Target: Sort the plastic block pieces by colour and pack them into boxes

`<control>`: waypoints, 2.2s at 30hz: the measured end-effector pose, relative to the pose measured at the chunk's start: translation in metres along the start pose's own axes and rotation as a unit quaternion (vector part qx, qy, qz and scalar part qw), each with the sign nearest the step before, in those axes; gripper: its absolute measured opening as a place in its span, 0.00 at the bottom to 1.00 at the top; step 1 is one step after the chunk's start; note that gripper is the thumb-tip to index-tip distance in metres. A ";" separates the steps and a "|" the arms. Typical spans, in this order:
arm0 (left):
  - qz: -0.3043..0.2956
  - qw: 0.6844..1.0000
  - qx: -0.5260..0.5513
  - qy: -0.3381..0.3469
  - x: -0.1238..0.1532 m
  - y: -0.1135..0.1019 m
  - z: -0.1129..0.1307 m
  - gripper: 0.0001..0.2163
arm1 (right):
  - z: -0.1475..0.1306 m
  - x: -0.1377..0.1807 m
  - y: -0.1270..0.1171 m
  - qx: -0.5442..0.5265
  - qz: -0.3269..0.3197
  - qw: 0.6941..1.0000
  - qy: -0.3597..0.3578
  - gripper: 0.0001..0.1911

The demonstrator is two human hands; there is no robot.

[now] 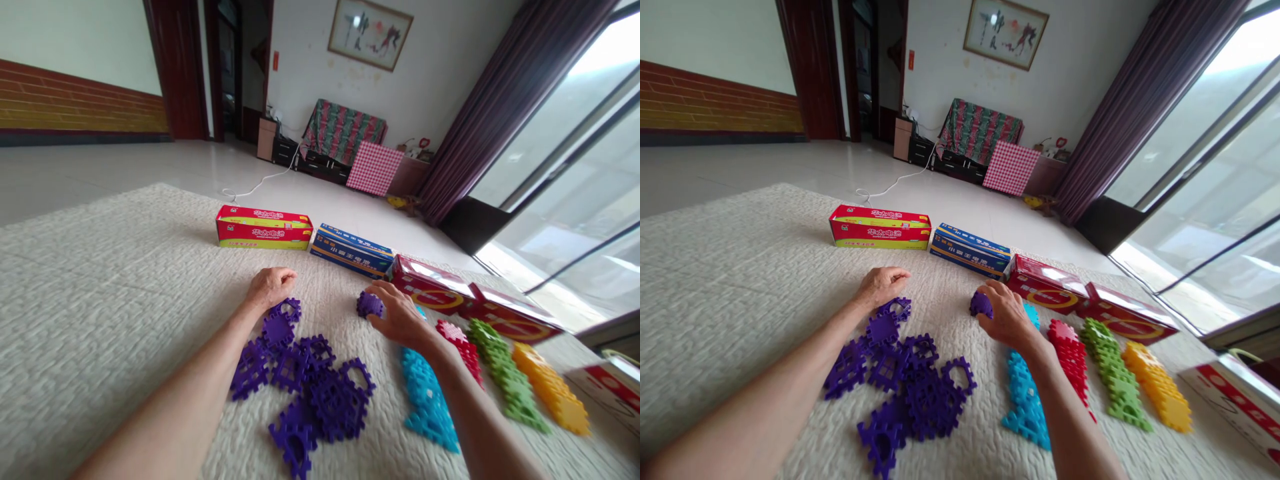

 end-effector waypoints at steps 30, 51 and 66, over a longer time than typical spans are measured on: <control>-0.010 1.000 -0.001 -0.001 0.001 -0.002 0.003 0.12 | 0.008 -0.002 -0.016 -0.018 0.064 0.993 0.098 0.10; -0.015 1.000 -0.005 -0.018 0.001 -0.002 0.002 0.12 | -0.087 0.030 0.009 -0.184 -0.047 0.975 -0.114 0.11; 0.024 0.994 0.099 -0.050 -0.004 -0.003 -0.008 0.15 | -0.152 0.006 0.035 -0.197 -0.015 0.974 -0.114 0.17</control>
Point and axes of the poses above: each hand's wrist, its own x-axis away from the middle knuckle, its own y-axis out of the palm, z = x × y, the point moved 4 cm from there along -x, towards the middle knuckle, and after that the axes turned 3 degrees about y, right-handed, at the moved point
